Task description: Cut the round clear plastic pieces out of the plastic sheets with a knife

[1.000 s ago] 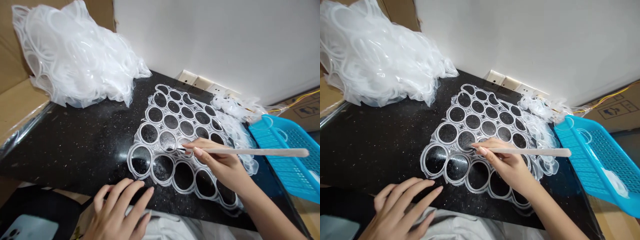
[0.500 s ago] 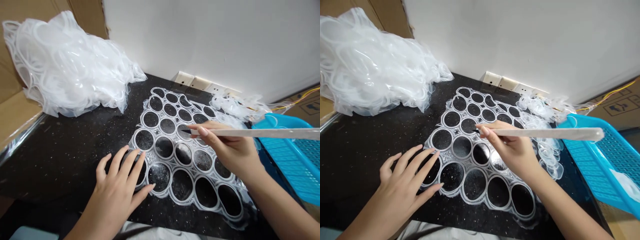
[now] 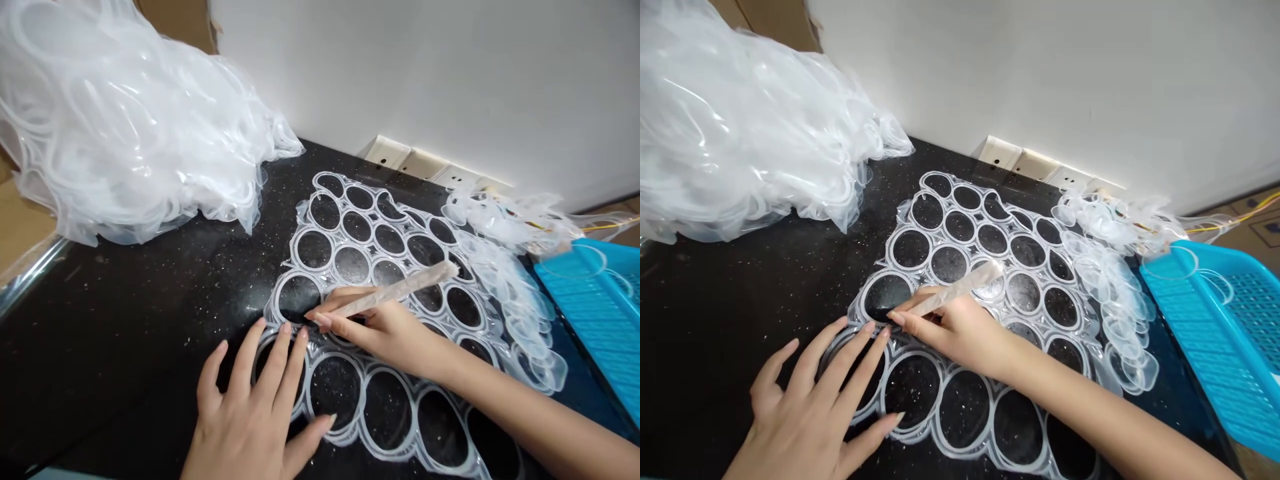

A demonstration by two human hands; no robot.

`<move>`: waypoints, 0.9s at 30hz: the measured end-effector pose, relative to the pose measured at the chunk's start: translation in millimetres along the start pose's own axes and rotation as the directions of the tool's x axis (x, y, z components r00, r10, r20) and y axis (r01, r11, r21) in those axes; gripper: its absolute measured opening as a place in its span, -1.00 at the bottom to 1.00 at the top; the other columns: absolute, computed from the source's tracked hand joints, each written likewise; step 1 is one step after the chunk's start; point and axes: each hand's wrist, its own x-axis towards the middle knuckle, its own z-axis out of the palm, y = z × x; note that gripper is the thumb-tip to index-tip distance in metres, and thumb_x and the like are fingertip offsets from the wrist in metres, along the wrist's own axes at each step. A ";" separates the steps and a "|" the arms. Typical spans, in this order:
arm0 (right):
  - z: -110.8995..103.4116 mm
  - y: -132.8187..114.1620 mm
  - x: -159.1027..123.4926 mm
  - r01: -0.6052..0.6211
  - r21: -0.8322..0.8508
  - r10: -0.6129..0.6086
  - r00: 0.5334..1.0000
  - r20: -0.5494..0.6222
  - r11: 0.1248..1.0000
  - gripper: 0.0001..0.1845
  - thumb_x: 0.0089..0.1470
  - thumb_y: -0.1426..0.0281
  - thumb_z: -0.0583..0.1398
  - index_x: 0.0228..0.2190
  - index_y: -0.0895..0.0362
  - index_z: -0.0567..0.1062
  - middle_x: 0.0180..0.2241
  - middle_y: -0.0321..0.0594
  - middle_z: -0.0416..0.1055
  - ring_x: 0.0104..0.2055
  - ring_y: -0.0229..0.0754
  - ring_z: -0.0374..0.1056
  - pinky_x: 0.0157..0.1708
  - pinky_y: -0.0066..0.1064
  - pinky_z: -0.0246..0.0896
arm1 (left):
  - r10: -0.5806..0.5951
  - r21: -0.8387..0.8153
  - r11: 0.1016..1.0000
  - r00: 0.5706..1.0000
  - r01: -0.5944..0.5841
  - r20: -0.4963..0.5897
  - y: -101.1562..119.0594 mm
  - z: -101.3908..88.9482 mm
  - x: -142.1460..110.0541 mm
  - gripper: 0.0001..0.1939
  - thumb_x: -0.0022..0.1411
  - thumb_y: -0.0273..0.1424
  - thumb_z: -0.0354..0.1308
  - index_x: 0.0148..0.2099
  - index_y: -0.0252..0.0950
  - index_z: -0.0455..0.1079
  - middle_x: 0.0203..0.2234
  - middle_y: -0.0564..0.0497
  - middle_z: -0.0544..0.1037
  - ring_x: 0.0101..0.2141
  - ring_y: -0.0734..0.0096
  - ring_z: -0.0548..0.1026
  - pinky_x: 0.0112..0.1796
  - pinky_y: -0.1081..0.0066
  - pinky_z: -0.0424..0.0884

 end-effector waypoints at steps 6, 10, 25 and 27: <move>-0.1 1.1 -1.4 0.166 -0.149 -0.161 0.986 0.044 0.975 -0.82 0.16 0.49 0.09 -0.26 0.26 0.48 -0.32 -0.13 0.47 -0.29 -0.30 0.38 -0.29 -0.50 0.33 | -0.011 -0.015 1.000 1.000 0.011 -0.006 -0.2 2.8 3.8 -0.50 0.24 -0.08 -0.06 0.06 -0.31 0.35 0.01 -0.04 0.43 0.01 0.07 0.29 0.11 0.11 -0.16; 8.0 3.3 -10.3 0.307 -0.411 -0.309 0.949 0.061 0.859 -0.77 0.17 0.46 0.08 -0.17 0.27 0.47 -0.28 -0.07 0.44 -0.27 -0.25 0.38 -0.31 -0.46 0.35 | -0.002 -0.011 1.000 1.000 0.002 -0.021 0.8 4.6 2.9 -0.53 0.25 -0.11 -0.07 0.01 -0.32 0.39 0.01 -0.06 0.43 0.02 0.09 0.29 0.13 0.14 -0.18; 30.3 6.6 -20.8 0.394 -0.779 -0.515 0.850 0.108 0.488 -0.71 0.19 0.53 0.01 -0.15 0.39 0.45 -0.15 0.15 0.45 -0.34 -0.17 0.38 -0.44 -0.37 0.32 | 0.104 -0.067 0.992 0.994 -0.107 -0.046 0.6 5.2 -0.5 -0.59 0.32 -0.33 -0.17 -0.12 -0.47 0.45 -0.11 -0.16 0.51 -0.01 0.33 0.35 0.16 0.32 -0.18; 30.8 6.8 -18.2 0.399 -0.784 -0.518 0.847 0.118 0.475 -0.69 0.20 0.54 -0.03 -0.15 0.39 0.45 -0.16 0.14 0.45 -0.35 -0.18 0.37 -0.43 -0.37 0.32 | 0.098 -0.072 0.992 0.994 -0.101 -0.042 0.4 5.3 -1.0 -0.61 0.32 -0.34 -0.16 -0.11 -0.45 0.45 -0.11 -0.14 0.51 -0.01 0.32 0.36 0.16 0.31 -0.17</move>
